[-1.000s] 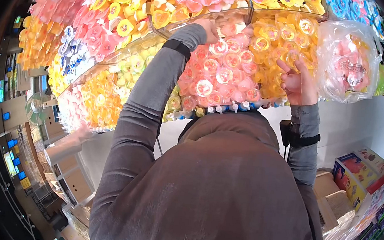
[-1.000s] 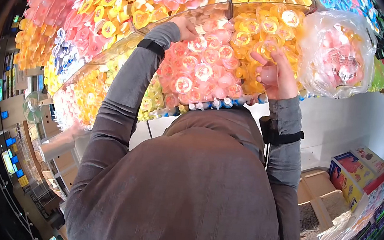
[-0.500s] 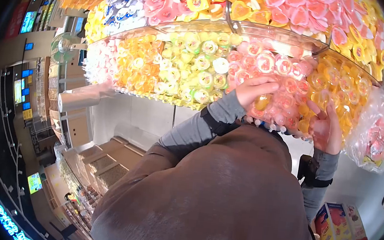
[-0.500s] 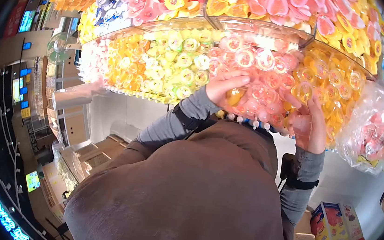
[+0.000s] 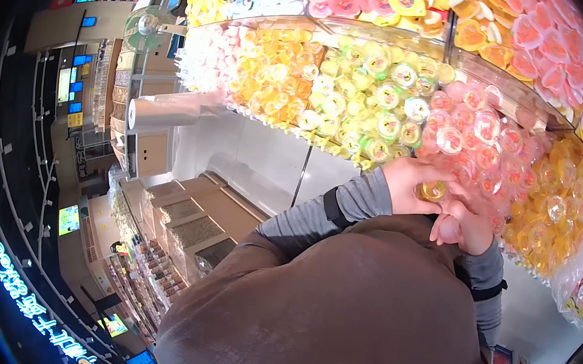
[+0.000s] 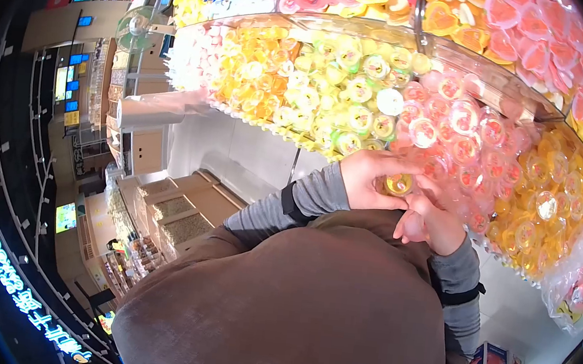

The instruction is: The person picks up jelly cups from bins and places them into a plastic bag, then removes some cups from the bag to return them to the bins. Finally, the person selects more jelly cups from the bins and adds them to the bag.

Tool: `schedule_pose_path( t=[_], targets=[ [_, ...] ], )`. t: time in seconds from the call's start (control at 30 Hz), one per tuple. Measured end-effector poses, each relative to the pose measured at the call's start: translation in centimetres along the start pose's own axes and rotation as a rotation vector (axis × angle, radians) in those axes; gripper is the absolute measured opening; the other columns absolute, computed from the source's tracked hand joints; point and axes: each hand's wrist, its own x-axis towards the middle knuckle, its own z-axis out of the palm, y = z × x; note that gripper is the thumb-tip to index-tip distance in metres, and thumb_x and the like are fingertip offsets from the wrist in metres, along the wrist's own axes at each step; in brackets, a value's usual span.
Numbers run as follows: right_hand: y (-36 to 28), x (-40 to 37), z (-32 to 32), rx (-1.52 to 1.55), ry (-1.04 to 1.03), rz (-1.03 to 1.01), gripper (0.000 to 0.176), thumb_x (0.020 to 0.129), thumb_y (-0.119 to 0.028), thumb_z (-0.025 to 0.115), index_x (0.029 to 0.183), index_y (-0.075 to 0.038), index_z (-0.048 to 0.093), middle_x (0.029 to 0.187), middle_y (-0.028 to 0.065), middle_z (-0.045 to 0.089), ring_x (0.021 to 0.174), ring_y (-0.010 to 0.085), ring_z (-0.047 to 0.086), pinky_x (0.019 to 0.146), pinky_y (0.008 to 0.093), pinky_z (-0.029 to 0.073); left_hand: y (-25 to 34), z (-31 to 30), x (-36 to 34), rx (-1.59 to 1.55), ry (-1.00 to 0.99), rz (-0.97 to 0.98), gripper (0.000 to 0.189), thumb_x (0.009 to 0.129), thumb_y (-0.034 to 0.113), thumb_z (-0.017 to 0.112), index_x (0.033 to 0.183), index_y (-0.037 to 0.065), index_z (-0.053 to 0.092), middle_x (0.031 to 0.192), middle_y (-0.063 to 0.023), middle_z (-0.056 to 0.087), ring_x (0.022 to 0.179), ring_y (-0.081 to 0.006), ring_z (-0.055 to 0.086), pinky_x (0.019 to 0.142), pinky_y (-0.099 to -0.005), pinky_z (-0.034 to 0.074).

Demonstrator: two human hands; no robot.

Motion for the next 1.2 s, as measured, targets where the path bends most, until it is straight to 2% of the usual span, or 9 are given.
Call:
schedule_pose_path(
  t=[0.2,0.33,0.37,0.4,0.43,0.53,0.8,1.1,1.2],
  targets=[
    [1.5,4.8,5.7,0.179,-0.002,-0.021,0.047,0.094,-0.022,0.047,0.132,0.004,0.036,0.094,0.0186,0.061,0.067,0.0229,0.063,0.056,0.0314,0.052,-4.0,-6.4,-5.3,-0.059,0.192,-0.241,0.039,0.072,0.012,0.072,0.109,0.007,0.062,0.085,-0.0041,0.062,0.065,-0.0073,0.053,0.059,-0.0226,0.046],
    [3.1,7.8,9.3,0.372,0.164,-0.083,0.042,0.096,-0.032,0.048,0.123,0.001,0.046,0.095,0.0171,0.061,0.083,0.0219,0.063,0.072,0.0318,0.053,-13.9,-15.5,-11.2,-0.013,0.594,-0.313,0.040,0.078,-0.004,0.062,0.116,0.004,0.052,0.103,-0.0064,0.059,0.081,-0.0092,0.059,0.068,-0.0222,0.050],
    [3.1,8.1,10.5,0.355,0.122,-0.135,0.036,0.096,-0.030,0.049,0.117,-0.001,0.050,0.096,0.0149,0.061,0.091,0.0215,0.060,0.082,0.0334,0.052,-13.9,-18.6,-12.5,-0.166,0.683,-0.434,0.046,0.074,0.004,0.066,0.117,0.003,0.051,0.103,-0.0096,0.060,0.090,-0.0148,0.060,0.076,-0.0264,0.051],
    [3.2,8.5,11.6,0.340,0.129,-0.141,0.035,0.095,-0.027,0.051,0.118,-0.001,0.049,0.098,0.0147,0.061,0.093,0.0221,0.060,0.083,0.0339,0.052,-17.5,-21.6,-14.6,0.125,0.735,-0.392,0.046,0.074,0.002,0.065,0.118,0.001,0.049,0.104,-0.0118,0.059,0.091,-0.0166,0.059,0.075,-0.0271,0.052],
    [3.5,8.9,12.6,0.326,0.139,-0.140,0.034,0.095,-0.024,0.052,0.119,-0.001,0.048,0.101,0.0145,0.060,0.095,0.0227,0.060,0.085,0.0345,0.052,-18.1,-23.6,-15.5,-0.108,0.896,-0.423,0.045,0.072,0.003,0.067,0.113,0.000,0.049,0.105,-0.0127,0.057,0.091,-0.0182,0.059,0.075,-0.0284,0.051],
    [4.0,10.4,16.2,0.166,0.183,-0.153,0.037,0.091,-0.014,0.057,0.123,0.000,0.043,0.109,0.0150,0.057,0.103,0.0249,0.059,0.088,0.0356,0.052,-24.1,-28.9,-19.7,0.038,0.972,-0.507,0.044,0.070,0.005,0.068,0.109,-0.001,0.050,0.103,-0.0128,0.057,0.090,-0.0194,0.057,0.079,-0.0315,0.050],
    [6.6,15.0,21.0,0.108,0.190,-0.146,0.048,0.088,-0.007,0.058,0.129,0.000,0.035,0.117,0.0208,0.053,0.099,0.0264,0.062,0.086,0.0337,0.053,-27.2,-31.1,-20.3,0.532,0.700,-0.337,0.045,0.069,0.010,0.071,0.112,0.006,0.058,0.109,-0.0107,0.063,0.103,-0.0253,0.060,0.092,-0.0348,0.046],
    [7.9,14.5,25.2,0.085,0.275,-0.172,0.049,0.088,-0.010,0.059,0.129,0.001,0.036,0.113,0.0196,0.056,0.090,0.0229,0.063,0.079,0.0312,0.054,-26.2,-32.7,-21.4,0.572,0.670,-0.262,0.042,0.071,0.010,0.073,0.112,0.006,0.062,0.113,-0.0135,0.061,0.095,-0.0238,0.063,0.081,-0.0333,0.052],
    [8.8,13.8,24.3,0.029,0.273,-0.149,0.047,0.087,-0.013,0.060,0.127,0.002,0.039,0.108,0.0181,0.059,0.080,0.0180,0.062,0.072,0.0288,0.053,-26.5,-31.7,-22.0,0.018,0.782,-0.353,0.035,0.078,0.006,0.070,0.112,0.005,0.062,0.115,-0.0138,0.059,0.093,-0.0189,0.062,0.074,-0.0304,0.055]
  ],
)
